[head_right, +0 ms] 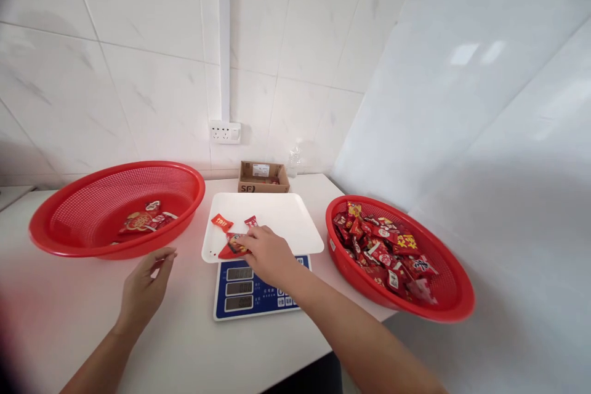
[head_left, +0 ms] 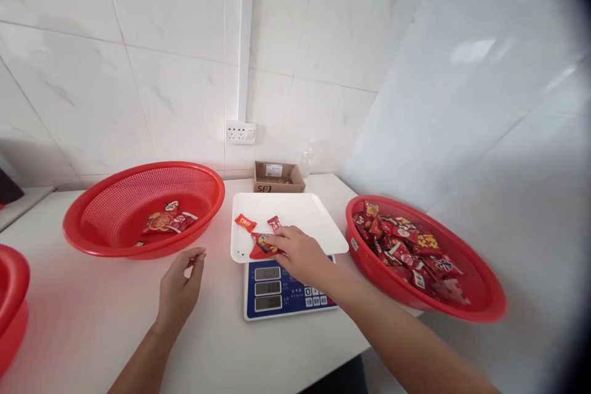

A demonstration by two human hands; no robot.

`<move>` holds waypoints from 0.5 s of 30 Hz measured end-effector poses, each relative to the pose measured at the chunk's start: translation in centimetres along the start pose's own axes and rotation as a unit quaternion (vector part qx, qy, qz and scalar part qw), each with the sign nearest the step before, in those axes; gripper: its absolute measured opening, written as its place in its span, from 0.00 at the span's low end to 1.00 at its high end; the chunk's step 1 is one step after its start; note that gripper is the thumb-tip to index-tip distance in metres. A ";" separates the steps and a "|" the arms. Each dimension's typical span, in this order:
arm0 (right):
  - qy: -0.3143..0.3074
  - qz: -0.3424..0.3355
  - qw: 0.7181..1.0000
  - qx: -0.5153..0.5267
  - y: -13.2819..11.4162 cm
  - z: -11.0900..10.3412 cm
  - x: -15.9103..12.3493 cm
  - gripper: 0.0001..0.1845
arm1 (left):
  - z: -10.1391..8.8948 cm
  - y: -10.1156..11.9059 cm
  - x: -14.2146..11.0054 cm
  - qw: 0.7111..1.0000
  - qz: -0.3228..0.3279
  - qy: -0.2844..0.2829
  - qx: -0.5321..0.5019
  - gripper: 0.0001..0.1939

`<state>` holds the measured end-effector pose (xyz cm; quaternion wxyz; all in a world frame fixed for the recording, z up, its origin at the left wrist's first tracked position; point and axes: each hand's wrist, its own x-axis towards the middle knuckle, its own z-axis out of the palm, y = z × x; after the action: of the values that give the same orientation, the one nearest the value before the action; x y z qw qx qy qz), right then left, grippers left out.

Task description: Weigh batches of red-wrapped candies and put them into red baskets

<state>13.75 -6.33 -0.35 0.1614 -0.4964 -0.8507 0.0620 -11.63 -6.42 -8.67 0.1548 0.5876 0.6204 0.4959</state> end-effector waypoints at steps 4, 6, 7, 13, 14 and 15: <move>-0.005 0.087 0.995 -0.043 0.4 -0.3 1.4 0.18 | 0.0 0.1 0.1 1.000 0.002 0.001 0.006 0.16; -0.003 0.106 0.994 -0.032 0.8 0.0 2.3 0.19 | 0.1 0.1 0.1 1.000 0.002 -0.003 0.006 0.16; 0.002 0.106 0.994 -0.020 0.9 0.2 2.7 0.20 | 0.1 0.0 0.1 1.000 0.000 -0.005 0.005 0.16; 0.036 0.086 0.994 0.052 1.8 0.7 3.5 0.27 | 0.0 -0.2 0.2 1.000 -0.021 -0.014 0.009 0.17; 0.044 0.095 0.994 0.044 2.3 0.3 3.3 0.26 | 0.0 -0.2 0.2 1.000 -0.023 -0.013 0.008 0.17; 0.054 0.111 0.992 0.027 3.1 -0.3 3.0 0.25 | 0.0 -0.1 0.3 1.000 -0.024 -0.012 0.006 0.17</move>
<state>15.06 -2.15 -0.25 0.2126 -0.5861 -0.7782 0.0756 -11.80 -6.19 -8.66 0.1707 0.5790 0.6354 0.4815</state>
